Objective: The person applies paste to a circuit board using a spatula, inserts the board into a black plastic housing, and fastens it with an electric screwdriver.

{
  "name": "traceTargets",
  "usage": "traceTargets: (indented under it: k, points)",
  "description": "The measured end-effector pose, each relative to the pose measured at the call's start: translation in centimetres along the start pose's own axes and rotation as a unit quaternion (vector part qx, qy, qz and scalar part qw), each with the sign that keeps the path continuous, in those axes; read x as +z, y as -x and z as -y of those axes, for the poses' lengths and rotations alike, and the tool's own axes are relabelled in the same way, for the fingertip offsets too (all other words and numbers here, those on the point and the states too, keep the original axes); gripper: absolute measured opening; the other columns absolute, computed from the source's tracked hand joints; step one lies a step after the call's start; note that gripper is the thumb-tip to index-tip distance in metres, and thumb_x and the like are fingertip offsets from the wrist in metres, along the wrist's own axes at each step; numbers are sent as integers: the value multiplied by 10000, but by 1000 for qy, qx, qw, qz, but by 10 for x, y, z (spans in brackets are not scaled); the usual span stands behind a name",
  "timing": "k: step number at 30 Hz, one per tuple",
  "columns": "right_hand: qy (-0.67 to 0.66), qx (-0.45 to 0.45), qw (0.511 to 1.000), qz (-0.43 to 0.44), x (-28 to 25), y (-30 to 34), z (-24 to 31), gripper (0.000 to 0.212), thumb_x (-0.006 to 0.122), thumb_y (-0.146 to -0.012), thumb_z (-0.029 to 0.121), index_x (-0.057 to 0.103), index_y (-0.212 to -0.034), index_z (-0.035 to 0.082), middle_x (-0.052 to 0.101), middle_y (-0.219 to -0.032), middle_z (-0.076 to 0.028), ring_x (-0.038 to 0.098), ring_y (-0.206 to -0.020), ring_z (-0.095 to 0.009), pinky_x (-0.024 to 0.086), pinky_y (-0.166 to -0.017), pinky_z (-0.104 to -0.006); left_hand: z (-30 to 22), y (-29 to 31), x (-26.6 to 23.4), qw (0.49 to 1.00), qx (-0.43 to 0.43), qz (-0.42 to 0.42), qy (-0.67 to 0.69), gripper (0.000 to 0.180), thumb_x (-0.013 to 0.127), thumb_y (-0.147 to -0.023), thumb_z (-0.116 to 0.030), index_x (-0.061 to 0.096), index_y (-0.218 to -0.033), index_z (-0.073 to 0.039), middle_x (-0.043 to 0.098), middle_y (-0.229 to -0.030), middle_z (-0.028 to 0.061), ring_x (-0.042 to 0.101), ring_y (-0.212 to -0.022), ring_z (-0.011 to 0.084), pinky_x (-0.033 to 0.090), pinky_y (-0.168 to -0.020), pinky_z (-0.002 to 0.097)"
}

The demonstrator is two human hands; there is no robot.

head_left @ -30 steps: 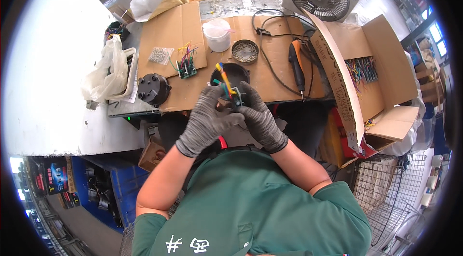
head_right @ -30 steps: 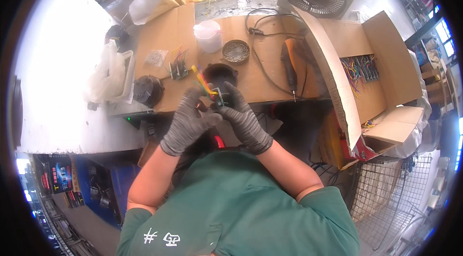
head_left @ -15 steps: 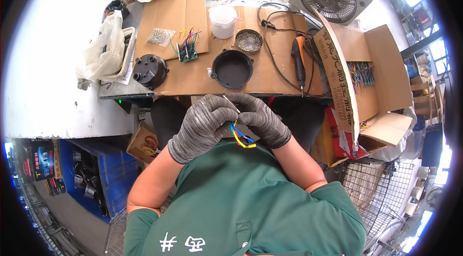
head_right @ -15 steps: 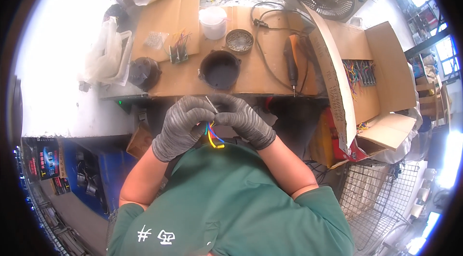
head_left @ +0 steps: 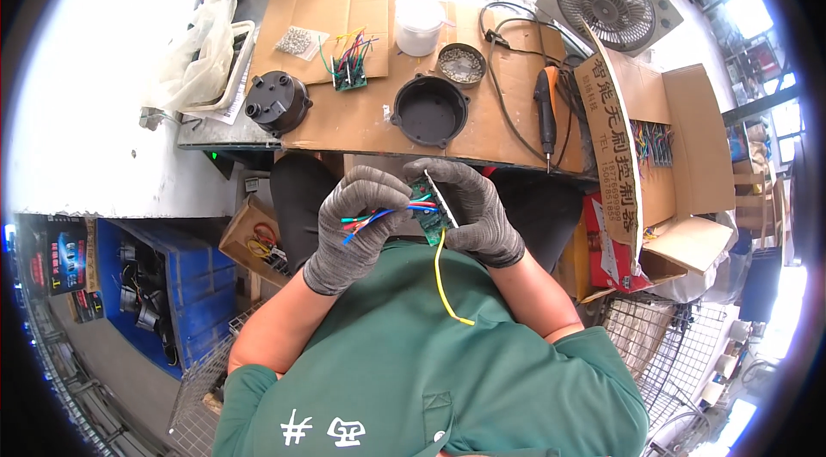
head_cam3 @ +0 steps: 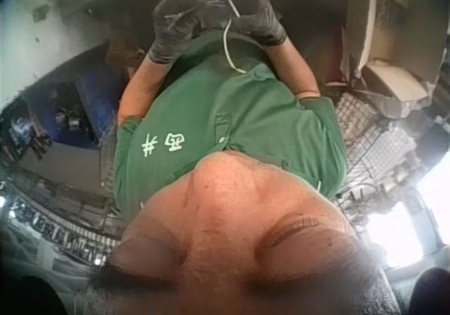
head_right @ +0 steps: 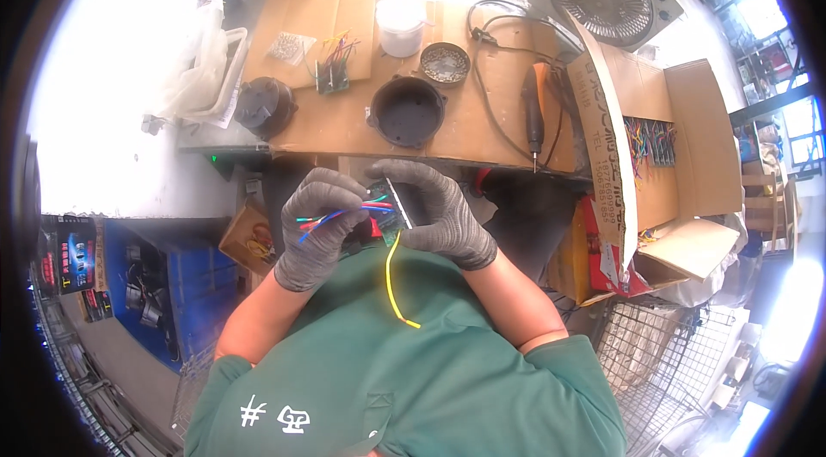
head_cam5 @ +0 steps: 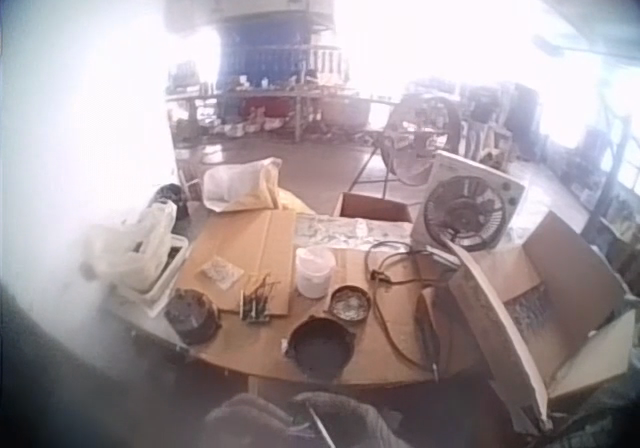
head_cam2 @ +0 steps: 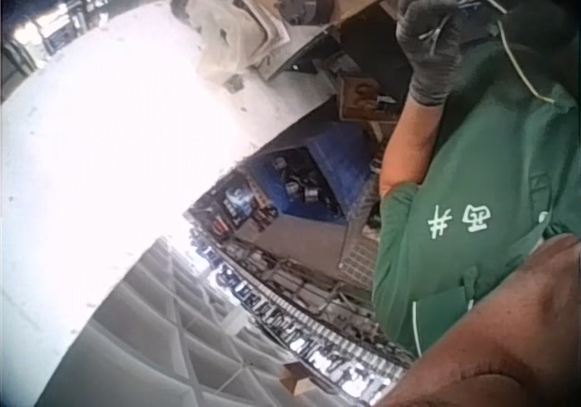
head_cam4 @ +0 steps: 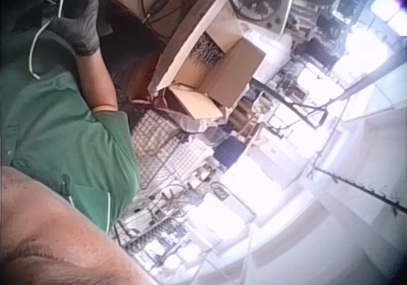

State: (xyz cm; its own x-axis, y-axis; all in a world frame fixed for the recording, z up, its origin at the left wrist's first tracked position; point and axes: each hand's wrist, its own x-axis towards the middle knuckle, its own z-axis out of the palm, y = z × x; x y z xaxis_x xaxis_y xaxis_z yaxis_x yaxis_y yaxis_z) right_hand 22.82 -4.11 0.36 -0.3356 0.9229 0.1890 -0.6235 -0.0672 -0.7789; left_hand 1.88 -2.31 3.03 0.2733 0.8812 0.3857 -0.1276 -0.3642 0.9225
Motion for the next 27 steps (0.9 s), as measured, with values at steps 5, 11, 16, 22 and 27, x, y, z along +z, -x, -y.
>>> traceTargets:
  k: [5, 11, 16, 22, 27]
  points:
    - [-26, 5, 999, 31, 0, 2, 3, 855, 935, -720, 177, 523, -1450, 8, 524, -1499, -149, 504, -1388, -275, 373, -1185, -453, 10, 4, -9, 993, -80, -34, 81, 163, 808, -828, 42, 727, -946, -37, 711, -1004, 72, 671, -915, 151, 552, -816, 302]
    - [-13, 30, 999, 18, 6, -2, 7, 885, 937, -730, 171, 490, -1479, 25, 515, -1518, -128, 483, -1414, -260, 365, -1193, -437, 40, 13, -4, 923, -170, -88, 333, 215, 786, -833, 76, 707, -995, -41, 696, -1084, 80, 676, -989, 165, 555, -908, 306]
    - [40, 1, 999, -17, 8, -5, 2, 864, 915, -758, 97, 467, -1493, 25, 504, -1525, -120, 485, -1405, -235, 369, -1194, -417, 42, 15, -6, 937, -162, -97, 294, 225, 749, -862, 86, 691, -1038, -41, 666, -1175, 93, 665, -1041, 164, 547, -944, 313]
    - [95, -88, 983, -129, -1, -16, -12, 878, 880, -803, 70, 406, -1543, 89, 436, -1569, -123, 460, -1419, -241, 393, -1176, -408, 78, 23, -21, 962, -246, 20, 114, 429, 748, -893, -11, 597, -1294, -28, 625, -1258, 73, 633, -1094, 158, 524, -969, 315]
    - [192, -126, 967, -114, -17, -13, -26, 910, 875, -802, 51, 374, -1560, 105, 402, -1590, -129, 427, -1449, -255, 392, -1181, -423, 29, 10, 10, 978, -173, 26, 110, 508, 798, -924, -230, 599, -1335, -7, 688, -1002, 30, 646, -927, 113, 548, -844, 281]
